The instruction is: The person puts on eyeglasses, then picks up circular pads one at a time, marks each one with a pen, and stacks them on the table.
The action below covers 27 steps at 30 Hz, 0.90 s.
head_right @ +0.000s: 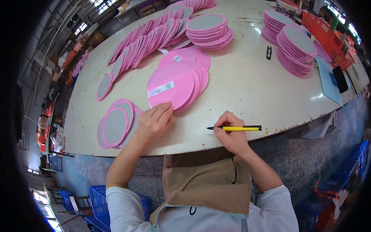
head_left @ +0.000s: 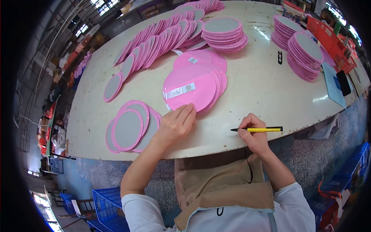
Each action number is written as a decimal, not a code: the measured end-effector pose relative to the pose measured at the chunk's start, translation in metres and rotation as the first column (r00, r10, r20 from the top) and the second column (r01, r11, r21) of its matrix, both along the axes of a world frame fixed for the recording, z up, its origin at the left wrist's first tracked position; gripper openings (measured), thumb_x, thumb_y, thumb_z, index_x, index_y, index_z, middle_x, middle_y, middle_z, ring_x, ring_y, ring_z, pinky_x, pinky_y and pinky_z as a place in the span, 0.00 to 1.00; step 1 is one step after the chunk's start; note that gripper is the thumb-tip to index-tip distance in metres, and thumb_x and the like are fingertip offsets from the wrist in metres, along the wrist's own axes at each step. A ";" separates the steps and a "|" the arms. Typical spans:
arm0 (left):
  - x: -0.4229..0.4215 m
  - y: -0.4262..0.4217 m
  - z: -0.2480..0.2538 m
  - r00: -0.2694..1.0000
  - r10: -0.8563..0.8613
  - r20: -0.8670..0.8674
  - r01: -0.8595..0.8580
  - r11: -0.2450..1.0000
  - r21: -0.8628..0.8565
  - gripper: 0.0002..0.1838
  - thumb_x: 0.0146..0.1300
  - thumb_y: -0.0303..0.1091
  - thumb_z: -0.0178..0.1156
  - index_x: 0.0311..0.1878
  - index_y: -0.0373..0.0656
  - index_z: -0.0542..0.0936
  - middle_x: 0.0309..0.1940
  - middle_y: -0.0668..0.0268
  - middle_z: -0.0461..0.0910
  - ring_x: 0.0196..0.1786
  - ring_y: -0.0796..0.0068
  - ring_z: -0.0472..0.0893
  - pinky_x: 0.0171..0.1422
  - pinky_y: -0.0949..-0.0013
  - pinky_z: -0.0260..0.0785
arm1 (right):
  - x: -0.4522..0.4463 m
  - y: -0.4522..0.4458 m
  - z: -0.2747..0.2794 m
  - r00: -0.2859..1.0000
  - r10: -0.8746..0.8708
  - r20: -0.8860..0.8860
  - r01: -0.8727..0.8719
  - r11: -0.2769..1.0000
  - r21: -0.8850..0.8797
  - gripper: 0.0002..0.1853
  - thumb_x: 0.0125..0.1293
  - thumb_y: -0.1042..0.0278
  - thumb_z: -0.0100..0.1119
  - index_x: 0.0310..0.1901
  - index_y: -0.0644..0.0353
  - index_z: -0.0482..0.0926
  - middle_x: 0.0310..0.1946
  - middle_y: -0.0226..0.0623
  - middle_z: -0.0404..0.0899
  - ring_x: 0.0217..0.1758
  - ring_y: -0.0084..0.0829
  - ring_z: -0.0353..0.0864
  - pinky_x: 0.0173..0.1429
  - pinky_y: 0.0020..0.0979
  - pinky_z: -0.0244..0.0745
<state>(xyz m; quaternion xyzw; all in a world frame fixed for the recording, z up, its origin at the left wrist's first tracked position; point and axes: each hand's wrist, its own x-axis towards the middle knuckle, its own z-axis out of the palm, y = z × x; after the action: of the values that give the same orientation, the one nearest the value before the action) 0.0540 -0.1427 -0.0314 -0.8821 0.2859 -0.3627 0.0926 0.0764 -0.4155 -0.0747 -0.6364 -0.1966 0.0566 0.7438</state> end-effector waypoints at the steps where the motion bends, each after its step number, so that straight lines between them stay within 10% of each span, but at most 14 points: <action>1: 0.000 0.001 0.004 0.999 -0.017 0.035 0.018 0.999 -0.033 0.13 0.54 0.28 0.66 0.44 0.38 0.83 0.48 0.59 0.83 0.44 0.69 0.85 0.36 0.75 0.78 | 0.000 -0.001 0.000 1.000 0.001 -0.002 -0.001 1.000 -0.004 0.04 0.55 0.81 0.57 0.31 0.61 0.74 0.24 0.27 0.72 0.26 0.18 0.63 0.32 0.19 0.61; 18: -0.003 -0.004 0.024 0.993 -0.116 0.013 0.117 0.982 -0.146 0.17 0.50 0.17 0.68 0.46 0.35 0.84 0.50 0.58 0.85 0.49 0.64 0.87 0.54 0.68 0.81 | 0.002 0.000 -0.001 1.000 -0.001 0.010 0.001 1.000 -0.003 0.04 0.55 0.81 0.57 0.30 0.61 0.74 0.22 0.27 0.72 0.24 0.18 0.63 0.31 0.19 0.60; 27: -0.025 -0.012 0.066 0.985 -0.101 0.139 0.129 0.968 -0.216 0.14 0.53 0.18 0.65 0.45 0.36 0.84 0.45 0.61 0.86 0.42 0.67 0.86 0.42 0.73 0.79 | -0.002 -0.003 0.005 0.999 0.008 -0.048 0.002 0.976 0.216 0.06 0.54 0.82 0.56 0.32 0.61 0.73 0.24 0.29 0.74 0.25 0.19 0.64 0.32 0.20 0.61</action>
<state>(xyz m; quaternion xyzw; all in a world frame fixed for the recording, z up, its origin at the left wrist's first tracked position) 0.0289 -0.1548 0.0348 -0.8440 0.2875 -0.4526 -0.0105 0.0749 -0.4188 -0.0699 -0.5499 -0.1845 0.0513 0.8130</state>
